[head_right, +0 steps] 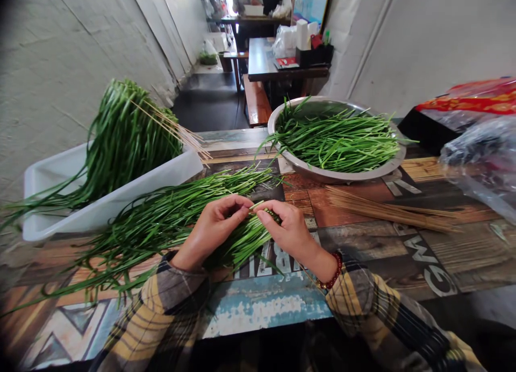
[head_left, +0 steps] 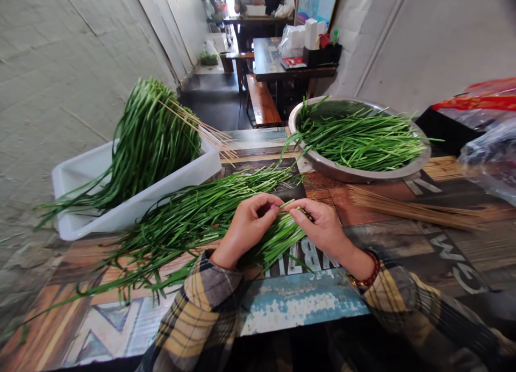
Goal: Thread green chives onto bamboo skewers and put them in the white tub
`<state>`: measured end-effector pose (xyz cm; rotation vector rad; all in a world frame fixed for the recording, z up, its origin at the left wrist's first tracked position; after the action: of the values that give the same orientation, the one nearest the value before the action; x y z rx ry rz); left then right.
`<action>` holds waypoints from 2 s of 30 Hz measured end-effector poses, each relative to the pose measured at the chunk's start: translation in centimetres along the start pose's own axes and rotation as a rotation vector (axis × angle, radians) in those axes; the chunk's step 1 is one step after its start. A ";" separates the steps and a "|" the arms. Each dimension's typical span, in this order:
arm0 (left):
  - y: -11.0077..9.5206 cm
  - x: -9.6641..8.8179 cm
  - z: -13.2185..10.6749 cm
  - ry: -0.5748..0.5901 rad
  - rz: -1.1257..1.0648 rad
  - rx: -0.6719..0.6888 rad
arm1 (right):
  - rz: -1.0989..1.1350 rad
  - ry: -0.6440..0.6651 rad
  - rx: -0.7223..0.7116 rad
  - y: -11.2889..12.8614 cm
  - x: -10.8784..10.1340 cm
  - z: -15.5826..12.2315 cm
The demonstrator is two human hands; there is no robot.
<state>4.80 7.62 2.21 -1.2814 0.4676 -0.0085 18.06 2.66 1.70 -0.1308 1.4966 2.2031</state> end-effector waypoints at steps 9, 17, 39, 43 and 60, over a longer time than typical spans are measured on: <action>0.1 0.2 -0.1 0.021 -0.010 -0.043 | 0.008 0.029 0.035 -0.2 0.2 0.1; 0.6 0.5 -0.2 0.022 -0.070 -0.104 | 0.019 0.049 0.037 -0.3 0.3 0.1; -0.8 0.0 -0.1 -0.010 0.073 0.099 | 0.014 0.050 0.036 -0.5 0.5 0.0; -1.0 0.0 -0.2 -0.013 0.110 0.136 | 0.002 0.060 0.031 -0.4 0.5 0.1; -1.4 0.1 -0.3 0.013 0.089 0.123 | 0.087 0.070 0.105 -2.1 1.0 -0.4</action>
<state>5.13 6.89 3.36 -1.1395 0.5266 0.0288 18.04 3.25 -0.61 -0.1119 1.6818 2.2018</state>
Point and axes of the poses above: each hand's wrist, its own z-axis towards the middle knuckle, its own x-axis out of the palm, y = z × x, the point moved 8 cm from there along z, towards the middle knuckle, and after that the axes turned 9 degrees about -y, right-handed, at the moved point
